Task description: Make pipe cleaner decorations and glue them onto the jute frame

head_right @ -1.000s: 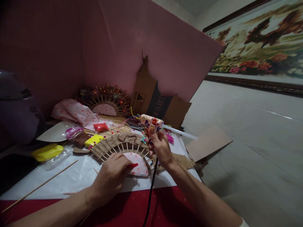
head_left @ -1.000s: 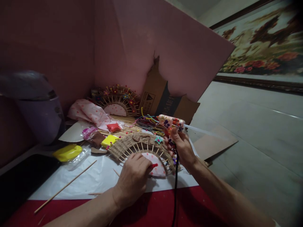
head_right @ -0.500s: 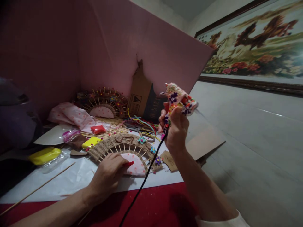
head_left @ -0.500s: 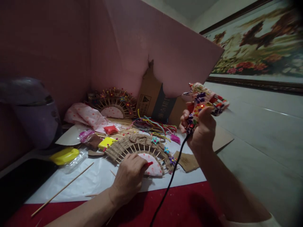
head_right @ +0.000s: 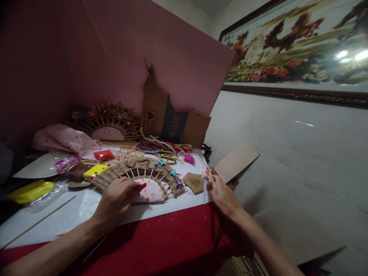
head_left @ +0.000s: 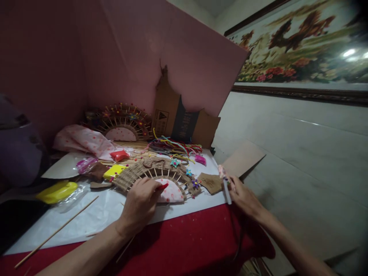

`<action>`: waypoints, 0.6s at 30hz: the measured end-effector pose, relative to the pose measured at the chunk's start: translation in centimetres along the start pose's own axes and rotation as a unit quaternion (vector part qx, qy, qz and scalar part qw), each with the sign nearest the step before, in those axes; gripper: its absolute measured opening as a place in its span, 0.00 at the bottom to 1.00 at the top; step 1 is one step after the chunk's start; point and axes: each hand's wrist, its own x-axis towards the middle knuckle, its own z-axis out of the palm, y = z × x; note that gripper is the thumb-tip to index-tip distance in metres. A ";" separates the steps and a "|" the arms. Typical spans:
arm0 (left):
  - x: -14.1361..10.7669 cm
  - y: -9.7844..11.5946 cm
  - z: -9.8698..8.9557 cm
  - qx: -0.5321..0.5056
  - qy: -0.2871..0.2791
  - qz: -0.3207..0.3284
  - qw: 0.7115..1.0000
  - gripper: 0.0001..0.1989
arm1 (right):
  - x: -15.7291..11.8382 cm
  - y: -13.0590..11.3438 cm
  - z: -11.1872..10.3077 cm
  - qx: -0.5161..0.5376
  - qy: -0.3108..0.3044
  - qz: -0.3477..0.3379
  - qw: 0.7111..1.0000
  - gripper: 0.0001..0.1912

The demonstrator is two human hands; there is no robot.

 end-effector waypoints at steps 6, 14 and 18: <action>0.1 -0.2 -0.3 -0.010 0.024 -0.015 1.000 0.07 | -1.3 2.5 2.6 -0.154 -0.039 -0.075 0.984 0.21; 2.4 -1.9 -1.6 -0.106 0.074 -0.186 0.974 0.05 | 3.1 -5.7 -0.8 -0.123 0.041 -0.164 0.978 0.15; 4.8 -3.5 -2.0 -0.309 0.041 -0.348 0.884 0.09 | 6.9 -10.4 1.1 0.033 -0.020 -0.202 0.979 0.13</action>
